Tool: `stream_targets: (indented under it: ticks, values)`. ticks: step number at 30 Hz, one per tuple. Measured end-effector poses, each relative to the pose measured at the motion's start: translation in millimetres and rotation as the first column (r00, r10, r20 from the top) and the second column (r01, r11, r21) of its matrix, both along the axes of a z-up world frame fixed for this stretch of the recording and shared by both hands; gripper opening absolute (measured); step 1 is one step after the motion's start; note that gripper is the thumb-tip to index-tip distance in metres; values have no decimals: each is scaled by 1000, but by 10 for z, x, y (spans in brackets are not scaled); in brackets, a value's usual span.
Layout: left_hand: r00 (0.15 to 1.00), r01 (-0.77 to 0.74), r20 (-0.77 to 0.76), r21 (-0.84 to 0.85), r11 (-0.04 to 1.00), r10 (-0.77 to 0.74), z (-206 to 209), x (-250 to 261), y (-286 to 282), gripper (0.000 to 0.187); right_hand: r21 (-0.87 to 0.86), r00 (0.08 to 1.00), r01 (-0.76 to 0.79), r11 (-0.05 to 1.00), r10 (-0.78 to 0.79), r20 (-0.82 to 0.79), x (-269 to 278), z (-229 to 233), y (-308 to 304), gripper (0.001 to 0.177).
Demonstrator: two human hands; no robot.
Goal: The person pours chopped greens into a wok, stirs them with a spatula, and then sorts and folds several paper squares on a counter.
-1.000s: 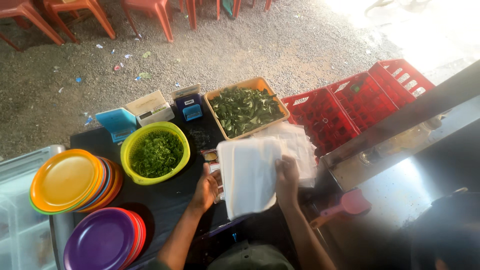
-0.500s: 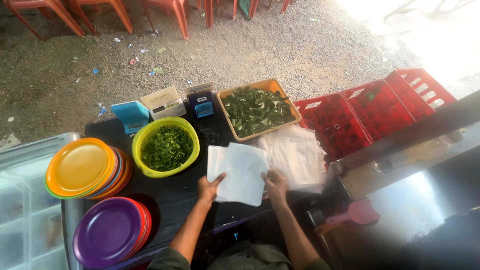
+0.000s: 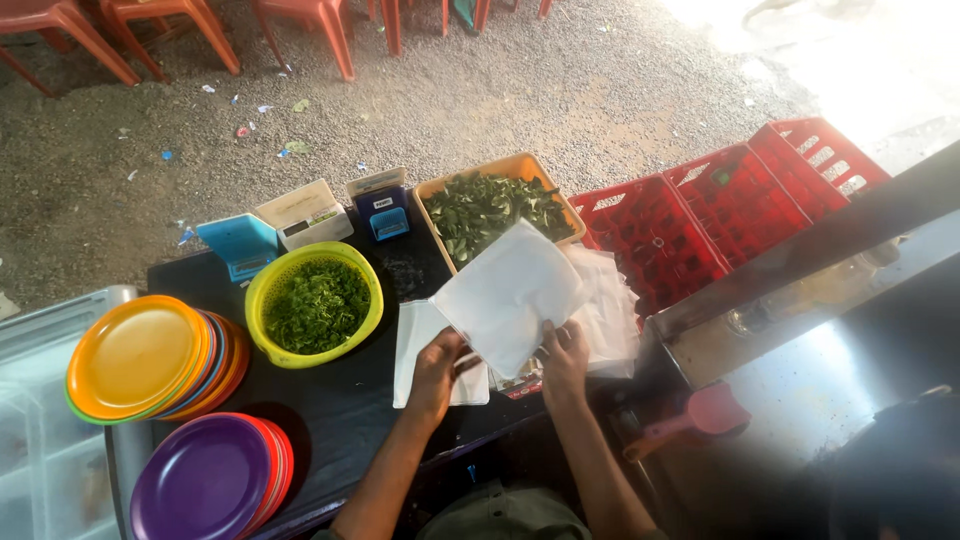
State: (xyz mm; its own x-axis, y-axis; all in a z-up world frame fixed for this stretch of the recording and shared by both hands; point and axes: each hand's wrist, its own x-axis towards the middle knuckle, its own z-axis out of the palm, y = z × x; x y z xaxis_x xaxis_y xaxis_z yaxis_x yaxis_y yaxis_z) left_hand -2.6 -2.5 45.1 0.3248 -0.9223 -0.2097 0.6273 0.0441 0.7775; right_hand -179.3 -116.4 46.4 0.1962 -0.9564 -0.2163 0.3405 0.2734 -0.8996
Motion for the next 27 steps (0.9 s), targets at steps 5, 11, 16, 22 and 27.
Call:
stream_targets:
  ticks: [5,11,16,22,27]
  values:
    - [976,-175,158,144,974,152,179,25,-153,23,-5,984,88,996,-88,-156,-10,32,122,39]
    - [937,-26,349,112,993,-14,299,-6,-157,29,-569,834,-293,768,-85,-545,14,461,215,30]
    - [933,12,358,85,996,-41,462,-64,-257,22,-417,815,-429,801,145,-562,272,918,381,49]
    - [924,51,375,82,995,-79,471,5,-246,21,-325,831,-401,856,191,-523,258,831,342,37]
    - [734,-135,677,74,988,50,343,100,-261,25,-399,718,-325,857,-51,-694,51,490,141,17]
